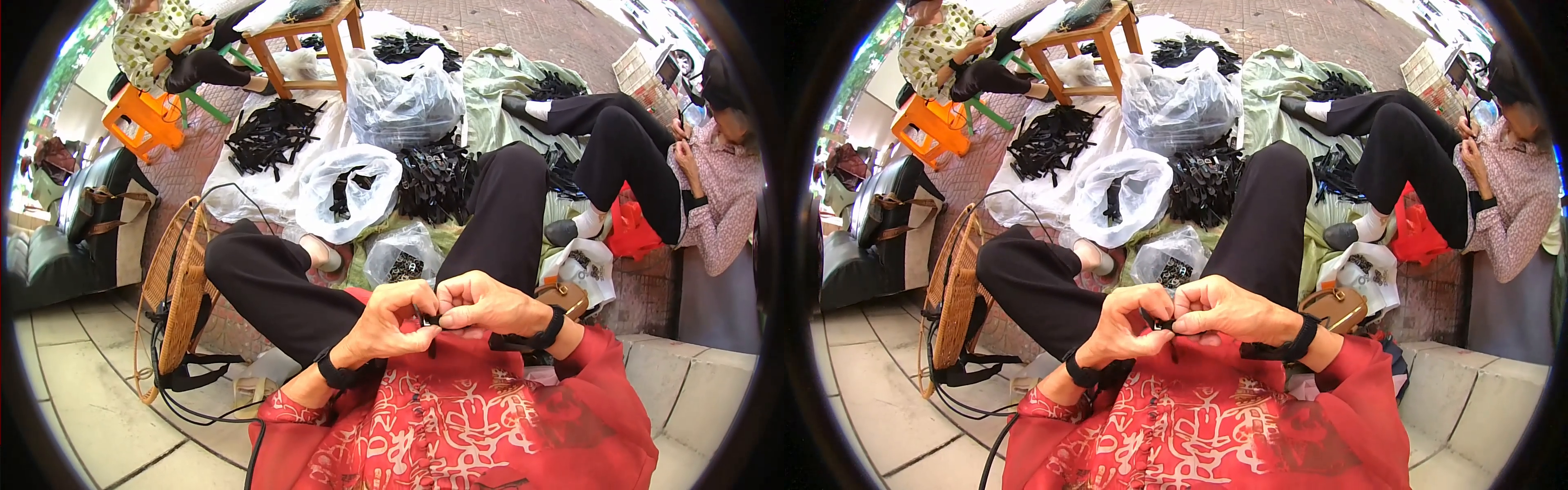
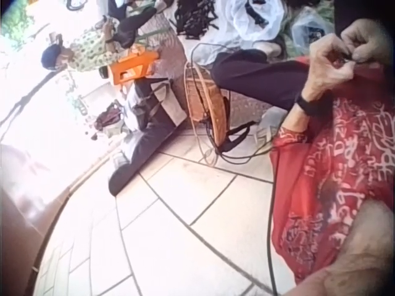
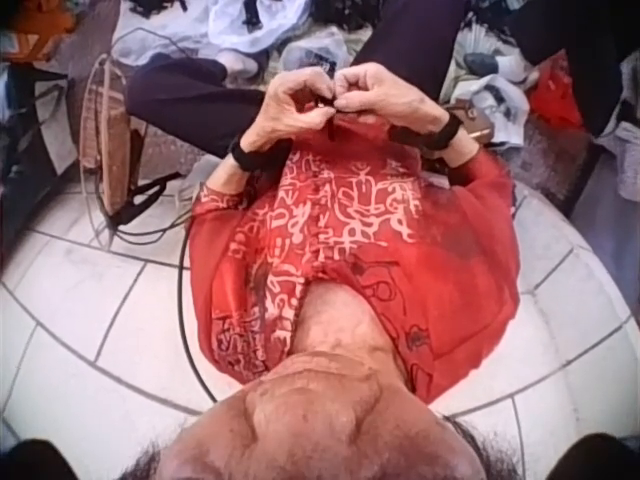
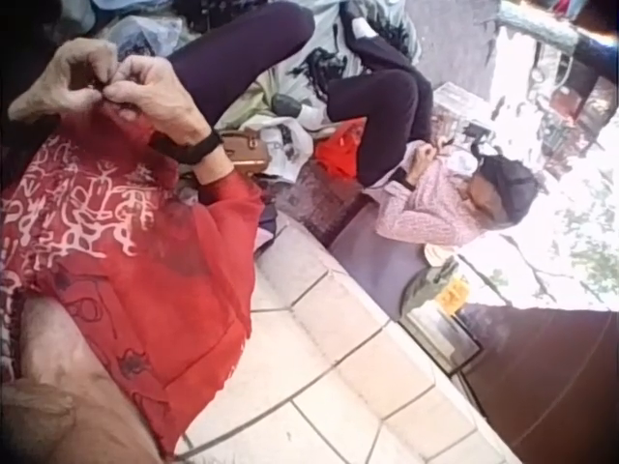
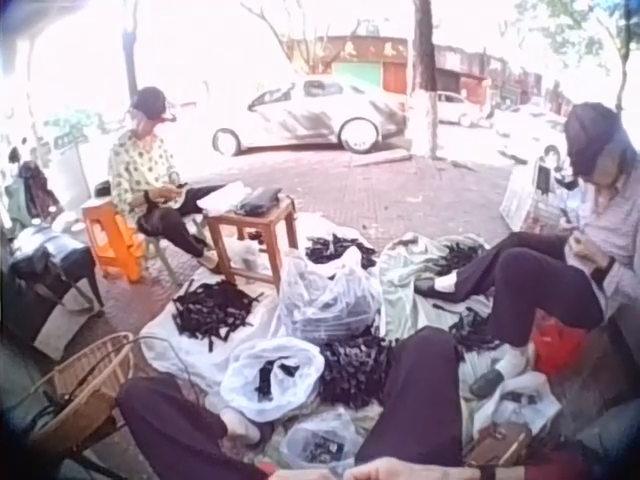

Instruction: Manually sorting and organizing black shoe components on a sidewalk.

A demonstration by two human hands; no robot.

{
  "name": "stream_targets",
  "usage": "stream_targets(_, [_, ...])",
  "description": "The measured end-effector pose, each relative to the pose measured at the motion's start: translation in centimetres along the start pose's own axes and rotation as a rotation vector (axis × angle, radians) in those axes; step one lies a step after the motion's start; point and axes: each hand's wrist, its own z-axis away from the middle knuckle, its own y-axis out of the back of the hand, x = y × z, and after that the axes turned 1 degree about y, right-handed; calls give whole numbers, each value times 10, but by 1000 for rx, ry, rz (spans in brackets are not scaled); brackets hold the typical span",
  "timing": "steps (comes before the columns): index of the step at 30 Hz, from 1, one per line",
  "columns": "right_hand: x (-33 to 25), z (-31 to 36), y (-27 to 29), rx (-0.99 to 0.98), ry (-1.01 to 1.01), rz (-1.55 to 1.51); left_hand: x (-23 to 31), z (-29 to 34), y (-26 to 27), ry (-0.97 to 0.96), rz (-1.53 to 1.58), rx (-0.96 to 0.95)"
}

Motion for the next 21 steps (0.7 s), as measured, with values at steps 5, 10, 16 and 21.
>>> stream_targets(5, [-4,8,-1,-86,-59,-50,2,3,-2,-17,68,-61])
stream_targets(10, [-1,10,2,-100,-112,-103,5,8,-3,-23,-101,-106])
stream_targets(16, [0,9,3,-86,-102,-96,2,9,-8,27,-59,-86])
stream_targets(21, [3,7,12,-58,-49,-2,-7,13,-13,190,104,-14])
